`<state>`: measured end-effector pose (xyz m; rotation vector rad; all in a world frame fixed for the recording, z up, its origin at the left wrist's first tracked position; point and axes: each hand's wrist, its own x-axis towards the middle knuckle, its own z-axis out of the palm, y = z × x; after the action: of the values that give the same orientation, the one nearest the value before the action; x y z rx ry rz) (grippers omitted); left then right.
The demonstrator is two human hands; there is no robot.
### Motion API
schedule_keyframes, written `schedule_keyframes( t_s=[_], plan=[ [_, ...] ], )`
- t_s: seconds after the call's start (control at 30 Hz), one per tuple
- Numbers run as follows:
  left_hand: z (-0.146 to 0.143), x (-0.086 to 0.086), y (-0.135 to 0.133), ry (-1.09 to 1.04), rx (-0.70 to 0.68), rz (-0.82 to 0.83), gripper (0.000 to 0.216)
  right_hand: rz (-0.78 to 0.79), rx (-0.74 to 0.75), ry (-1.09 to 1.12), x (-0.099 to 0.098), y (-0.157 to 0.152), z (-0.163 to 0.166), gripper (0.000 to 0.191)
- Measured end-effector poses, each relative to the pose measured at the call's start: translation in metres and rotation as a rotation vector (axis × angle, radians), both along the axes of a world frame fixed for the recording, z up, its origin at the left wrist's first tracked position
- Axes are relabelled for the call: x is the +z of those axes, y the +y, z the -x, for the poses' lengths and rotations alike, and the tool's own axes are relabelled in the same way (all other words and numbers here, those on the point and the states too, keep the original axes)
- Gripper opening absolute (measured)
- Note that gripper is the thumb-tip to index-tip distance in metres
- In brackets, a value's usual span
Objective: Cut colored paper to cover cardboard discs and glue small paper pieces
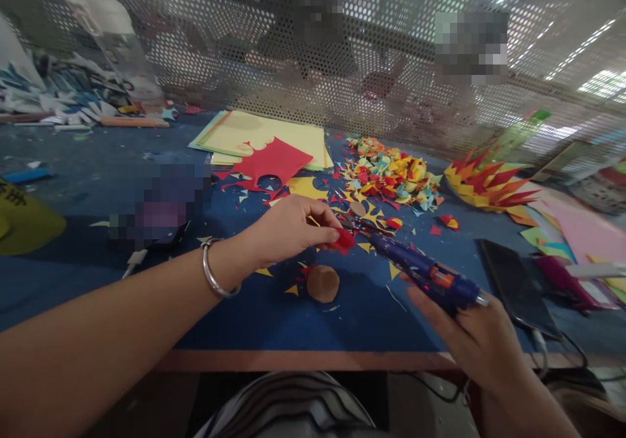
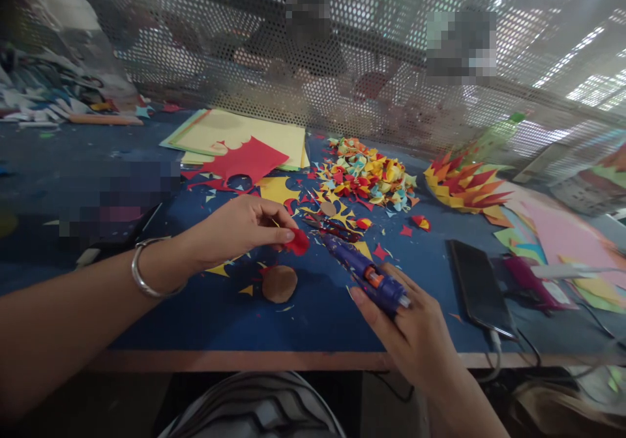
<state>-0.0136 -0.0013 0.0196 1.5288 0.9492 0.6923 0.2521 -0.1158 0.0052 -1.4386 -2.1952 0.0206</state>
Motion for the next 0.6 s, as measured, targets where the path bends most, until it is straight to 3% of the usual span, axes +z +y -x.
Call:
schedule_keyframes(
  t_s=[0.23,0.37,0.47,0.6],
  plan=[
    [0.002,-0.001,0.003,-0.169,0.101,0.213,0.010,-0.093,-0.103,-0.168,0.000,0.002,-0.040,0.021],
    [0.001,0.001,0.000,-0.186,0.096,0.265,0.019,-0.253,-0.252,-0.321,-0.001,0.012,-0.072,0.031],
    [0.000,0.001,-0.001,-0.176,0.100,0.255,0.017,-0.177,-0.349,-0.490,-0.003,0.019,-0.089,0.037],
    [-0.002,0.001,0.001,-0.192,0.165,0.245,0.008,-0.089,-0.372,-0.631,-0.009,0.025,-0.097,0.040]
  ],
)
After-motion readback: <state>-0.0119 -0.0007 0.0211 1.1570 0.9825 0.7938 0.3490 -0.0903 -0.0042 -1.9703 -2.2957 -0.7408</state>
